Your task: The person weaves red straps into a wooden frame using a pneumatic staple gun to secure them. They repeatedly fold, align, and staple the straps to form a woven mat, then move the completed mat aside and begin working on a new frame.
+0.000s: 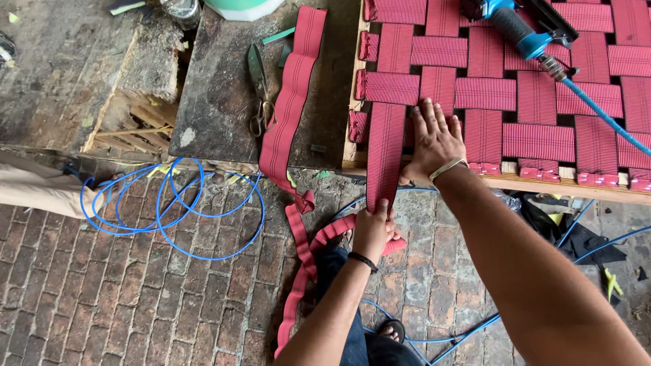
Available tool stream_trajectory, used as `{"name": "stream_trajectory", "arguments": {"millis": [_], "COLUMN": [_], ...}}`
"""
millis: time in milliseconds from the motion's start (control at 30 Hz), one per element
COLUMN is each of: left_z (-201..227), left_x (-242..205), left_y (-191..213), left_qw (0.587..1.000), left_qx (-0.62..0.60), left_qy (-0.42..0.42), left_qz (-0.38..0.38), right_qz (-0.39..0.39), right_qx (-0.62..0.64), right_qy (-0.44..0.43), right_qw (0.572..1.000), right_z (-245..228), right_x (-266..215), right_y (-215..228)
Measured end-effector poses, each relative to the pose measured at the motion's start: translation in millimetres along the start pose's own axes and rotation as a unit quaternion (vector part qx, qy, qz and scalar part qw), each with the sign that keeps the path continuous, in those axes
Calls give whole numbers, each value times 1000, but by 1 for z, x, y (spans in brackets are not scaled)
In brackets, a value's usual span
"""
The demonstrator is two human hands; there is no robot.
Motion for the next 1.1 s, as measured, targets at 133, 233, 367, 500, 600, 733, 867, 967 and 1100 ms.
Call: {"name": "stream_trajectory", "arguments": {"millis": [133, 233, 367, 500, 600, 733, 867, 967, 1100], "left_z": [-16, -34, -51, -60, -74, -88, -86, -84, -89], "left_x": [-10, -4, 15, 42, 78, 123, 141, 138, 131], "left_y": [15, 25, 32, 54, 61, 73, 75, 80, 77], "left_qw": [999, 999, 998, 987, 982, 994, 985, 982, 977], "left_qx": [-15, -8, -3, 35, 76, 82, 151, 163, 185], "left_qy": [-28, -37, -58, -147, -156, -68, -51, -51, 10], "left_qz": [11, 23, 11, -59, -73, -24, -72, -85, -108], "right_qz": [2, 8, -5, -11, -11, -25, -83, 15, 454], "right_qx": [-4, 5, -4, 8, -7, -45, 58, 151, -103], "right_qy": [1, 3, -4, 4, 1, 17, 104, 78, 131], "right_qw": [1000, 1000, 1000, 1000, 1000, 999, 989, 985, 875], "right_z": [0, 0, 3, 0, 2, 1, 13, 5, -50], "right_x": [0, 1, -6, -7, 0, 4, 21, 45, 39], "right_y": [-4, -3, 6, 5, 2, -5, 3, 19, 22]}}
Point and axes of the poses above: each hand's wrist, its own x-axis towards the middle knuckle, its own y-axis out of the back of the hand, z = x × y, the point moved 5 cm from there along x, towards the middle knuckle, and after that the axes turned 14 degrees about -y, right-handed, at the moved point
